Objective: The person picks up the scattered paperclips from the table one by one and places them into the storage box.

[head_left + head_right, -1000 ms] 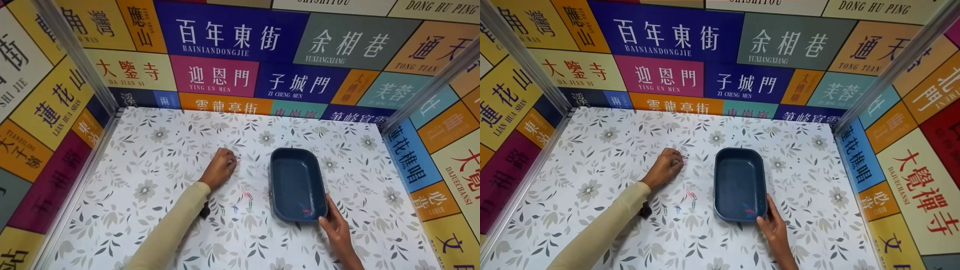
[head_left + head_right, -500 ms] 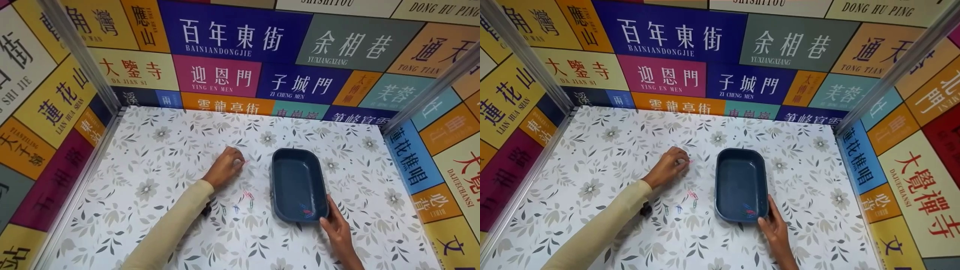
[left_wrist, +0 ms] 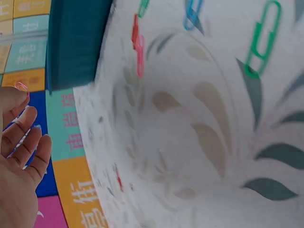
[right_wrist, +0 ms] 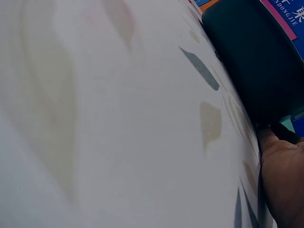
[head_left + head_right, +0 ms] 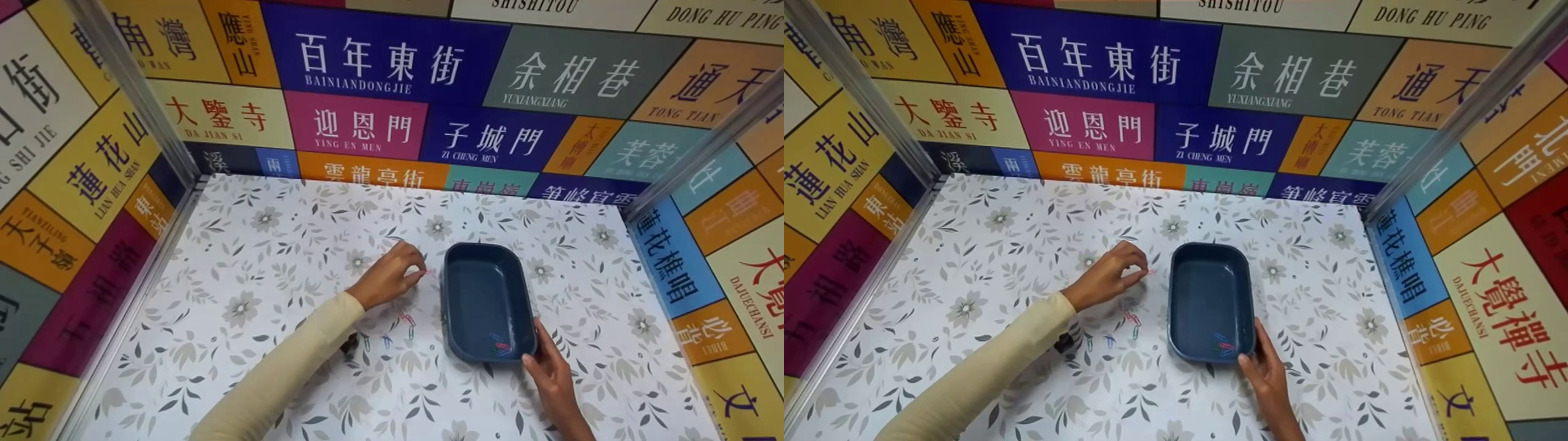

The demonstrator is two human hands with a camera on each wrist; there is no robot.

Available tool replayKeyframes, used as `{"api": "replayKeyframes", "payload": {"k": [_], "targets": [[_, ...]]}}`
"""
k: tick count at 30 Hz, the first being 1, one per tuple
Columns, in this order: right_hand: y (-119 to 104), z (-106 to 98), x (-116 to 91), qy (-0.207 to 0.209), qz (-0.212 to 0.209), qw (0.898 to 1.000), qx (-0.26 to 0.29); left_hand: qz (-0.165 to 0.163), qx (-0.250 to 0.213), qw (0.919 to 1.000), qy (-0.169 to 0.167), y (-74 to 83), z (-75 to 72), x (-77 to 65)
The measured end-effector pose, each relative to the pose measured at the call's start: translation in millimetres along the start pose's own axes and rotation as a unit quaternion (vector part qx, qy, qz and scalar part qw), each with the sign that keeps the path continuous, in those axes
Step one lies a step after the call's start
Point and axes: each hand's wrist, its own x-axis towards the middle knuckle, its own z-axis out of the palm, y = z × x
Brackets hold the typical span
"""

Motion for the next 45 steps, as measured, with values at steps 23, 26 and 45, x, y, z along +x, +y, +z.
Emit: {"api": "replayKeyframes", "payload": {"k": [23, 26, 45], "targets": [[0, 3, 1, 0.007, -0.011, 1.0, -0.003, 0.071, 0.046, 0.9946, -0.059, 46.2, 13.8, 24.3], [0, 2, 0, 0.008, -0.015, 1.0, -0.005, 0.081, 0.055, 0.9926, -0.071, 50.2, 17.0, 28.2], [1, 2, 0, 0.009, -0.009, 1.0, -0.012, 0.137, 0.108, 0.9797, -0.099, 68.8, 38.1, 45.3]]}}
